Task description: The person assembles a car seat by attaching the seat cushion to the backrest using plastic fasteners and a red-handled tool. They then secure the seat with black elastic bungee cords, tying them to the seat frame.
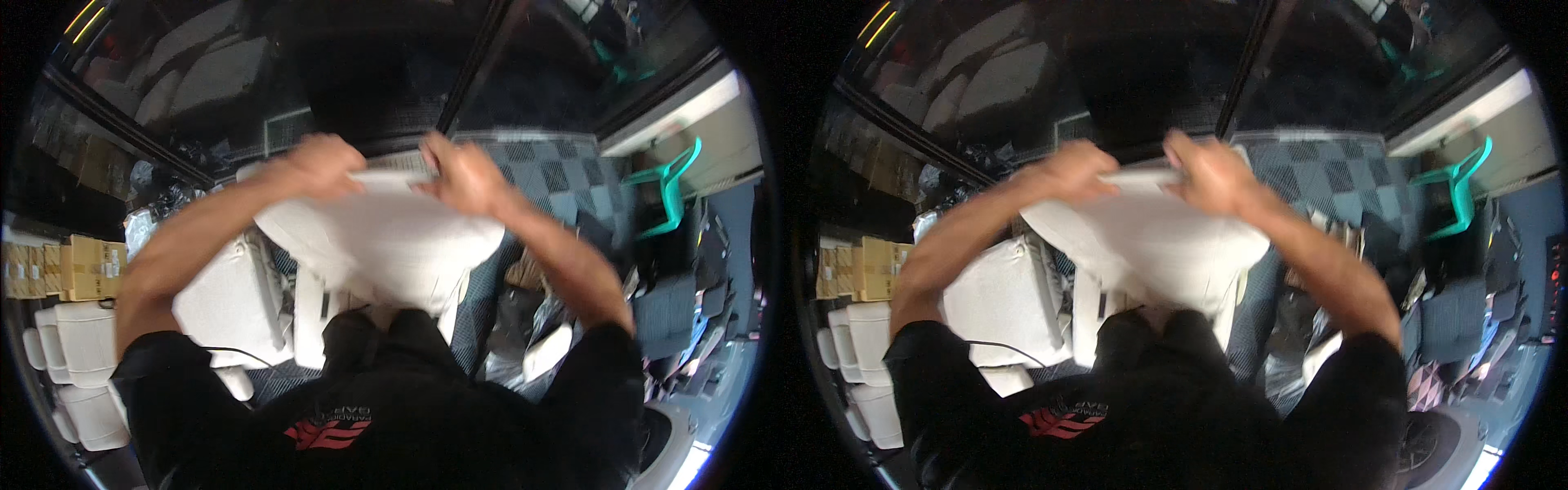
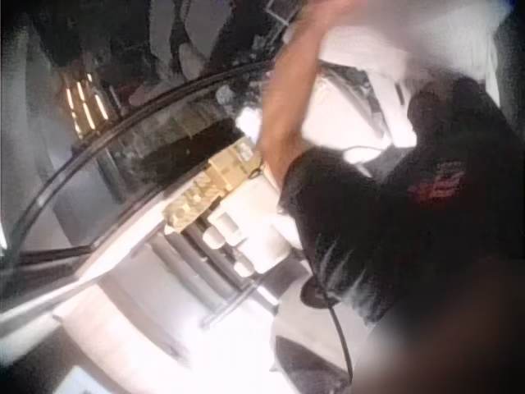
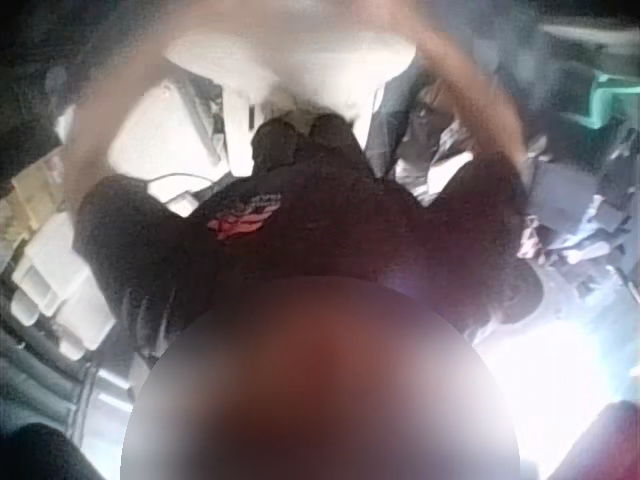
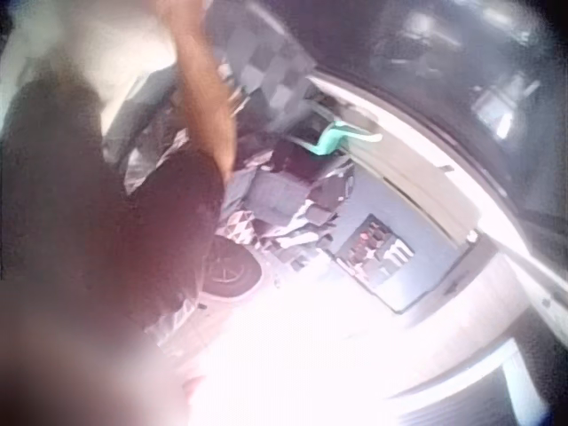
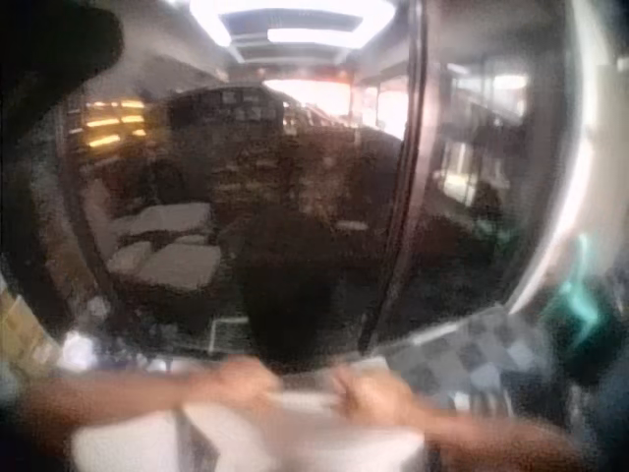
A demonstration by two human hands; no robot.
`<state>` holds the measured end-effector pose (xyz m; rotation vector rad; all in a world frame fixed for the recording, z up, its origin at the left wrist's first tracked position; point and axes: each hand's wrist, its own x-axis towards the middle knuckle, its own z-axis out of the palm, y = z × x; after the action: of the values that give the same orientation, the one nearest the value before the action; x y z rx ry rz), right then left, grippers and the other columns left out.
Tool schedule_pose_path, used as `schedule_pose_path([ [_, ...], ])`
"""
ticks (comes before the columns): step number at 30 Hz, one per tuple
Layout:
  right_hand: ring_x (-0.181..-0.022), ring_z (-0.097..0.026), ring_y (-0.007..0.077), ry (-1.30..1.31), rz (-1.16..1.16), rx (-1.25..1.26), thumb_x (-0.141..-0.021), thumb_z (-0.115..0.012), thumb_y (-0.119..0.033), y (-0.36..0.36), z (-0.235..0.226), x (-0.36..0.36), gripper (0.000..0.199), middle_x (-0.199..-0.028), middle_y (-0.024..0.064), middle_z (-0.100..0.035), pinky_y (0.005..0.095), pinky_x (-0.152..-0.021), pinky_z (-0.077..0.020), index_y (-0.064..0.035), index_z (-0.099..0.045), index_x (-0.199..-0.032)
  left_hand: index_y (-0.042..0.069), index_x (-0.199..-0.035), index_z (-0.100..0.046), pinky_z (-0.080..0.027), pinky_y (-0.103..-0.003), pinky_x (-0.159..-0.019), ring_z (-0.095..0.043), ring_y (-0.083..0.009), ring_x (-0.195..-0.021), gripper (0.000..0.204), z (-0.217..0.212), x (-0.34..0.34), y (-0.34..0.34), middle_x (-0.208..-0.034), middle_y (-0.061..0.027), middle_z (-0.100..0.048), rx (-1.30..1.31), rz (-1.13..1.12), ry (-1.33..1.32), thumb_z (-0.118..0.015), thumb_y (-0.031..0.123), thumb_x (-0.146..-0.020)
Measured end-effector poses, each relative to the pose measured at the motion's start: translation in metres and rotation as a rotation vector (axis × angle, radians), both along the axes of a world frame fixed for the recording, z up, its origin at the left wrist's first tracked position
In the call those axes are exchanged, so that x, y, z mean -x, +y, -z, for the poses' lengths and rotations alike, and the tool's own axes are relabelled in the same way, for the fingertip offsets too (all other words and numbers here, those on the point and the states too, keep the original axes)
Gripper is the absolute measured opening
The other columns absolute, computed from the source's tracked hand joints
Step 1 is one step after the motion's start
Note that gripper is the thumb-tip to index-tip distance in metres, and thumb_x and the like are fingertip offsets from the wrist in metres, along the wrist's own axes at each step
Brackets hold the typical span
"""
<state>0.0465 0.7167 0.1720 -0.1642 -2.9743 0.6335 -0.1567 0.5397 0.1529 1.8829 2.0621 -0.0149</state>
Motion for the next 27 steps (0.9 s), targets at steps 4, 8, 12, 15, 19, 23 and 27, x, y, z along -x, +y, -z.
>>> schedule_pose_path([
  [4,-0.061,-0.065,0.0359,0.150,-0.123,-0.032,-0.079,-0.081,-0.028,-0.005,-0.030,0.044,0.041,-0.063,0.0159,-0.059,0.0442,-0.057,-0.0488,-0.0075,-0.048,-0.093,0.003,-0.077,-0.059,-0.050,-0.045,-0.066,-0.060,-0.0271,-0.060,0.033,-0.045,0.006,-0.027,-0.066,-0.0154,-0.059,-0.068,-0.243,-0.064,-0.078,0.029,-0.082],
  [8,-0.059,-0.065,0.0336,0.060,0.019,-0.039,-0.080,-0.081,-0.035,-0.006,-0.017,0.019,0.043,-0.062,0.0135,-0.059,0.0420,-0.056,-0.0506,-0.0085,-0.051,-0.094,0.006,-0.102,-0.063,-0.048,-0.040,-0.088,-0.058,-0.0263,-0.094,0.040,0.001,0.010,-0.071,-0.100,-0.0130,-0.064,-0.622,-0.495,-0.257,-0.081,0.034,-0.080],
  [12,-0.066,-0.071,0.0303,0.067,0.051,-0.076,-0.082,-0.076,-0.042,-0.012,-0.009,0.013,0.044,-0.068,0.0140,-0.068,0.0409,-0.066,-0.0566,-0.0063,-0.058,-0.100,0.007,-0.113,-0.066,-0.038,-0.043,-0.106,-0.054,-0.0332,-0.120,0.041,0.080,0.057,-0.135,-0.125,-0.0155,-0.061,-0.795,-0.640,-0.094,-0.079,0.030,-0.082],
  [15,-0.063,-0.070,0.0296,0.032,0.052,-0.164,-0.079,-0.080,-0.040,-0.016,-0.006,0.024,0.044,-0.069,0.0148,-0.067,0.0403,-0.064,-0.0555,-0.0032,-0.065,-0.096,0.008,-0.110,-0.067,-0.039,-0.043,-0.105,-0.060,-0.0358,-0.110,0.032,0.138,0.073,-0.141,-0.116,-0.0152,-0.067,-0.786,-0.514,-0.185,-0.077,0.024,-0.083],
  [19,-0.070,-0.071,0.0313,-0.036,0.110,-0.164,-0.080,-0.078,-0.044,-0.018,-0.003,0.028,0.044,-0.072,0.0160,-0.070,0.0416,-0.070,-0.0568,-0.0028,-0.067,-0.091,0.004,-0.084,-0.061,-0.046,-0.048,-0.082,-0.061,-0.0372,-0.091,0.007,0.157,0.062,-0.121,-0.085,-0.0154,-0.066,-0.884,-0.657,-0.077,-0.066,0.008,-0.088],
  [23,-0.074,-0.071,0.0334,-0.029,0.144,-0.164,-0.082,-0.075,-0.044,-0.028,-0.001,0.025,0.042,-0.073,0.0156,-0.070,0.0420,-0.071,-0.0571,-0.0040,-0.068,-0.092,0.003,-0.075,-0.056,-0.046,-0.052,-0.068,-0.061,-0.0420,-0.072,0.032,0.152,0.075,-0.108,-0.071,-0.0202,-0.060,-0.918,-0.823,0.122,-0.054,0.025,-0.098],
  [27,-0.075,-0.072,0.0272,0.039,0.191,-0.359,-0.091,-0.066,-0.042,-0.018,-0.010,0.012,0.037,-0.084,0.0148,-0.072,0.0415,-0.072,-0.0574,-0.0048,-0.071,-0.091,-0.002,-0.077,-0.060,-0.045,-0.052,-0.060,-0.056,-0.0406,-0.057,0.038,0.091,0.068,-0.094,-0.060,-0.0215,-0.055,-1.075,-0.874,-0.185,-0.048,0.024,-0.102],
])
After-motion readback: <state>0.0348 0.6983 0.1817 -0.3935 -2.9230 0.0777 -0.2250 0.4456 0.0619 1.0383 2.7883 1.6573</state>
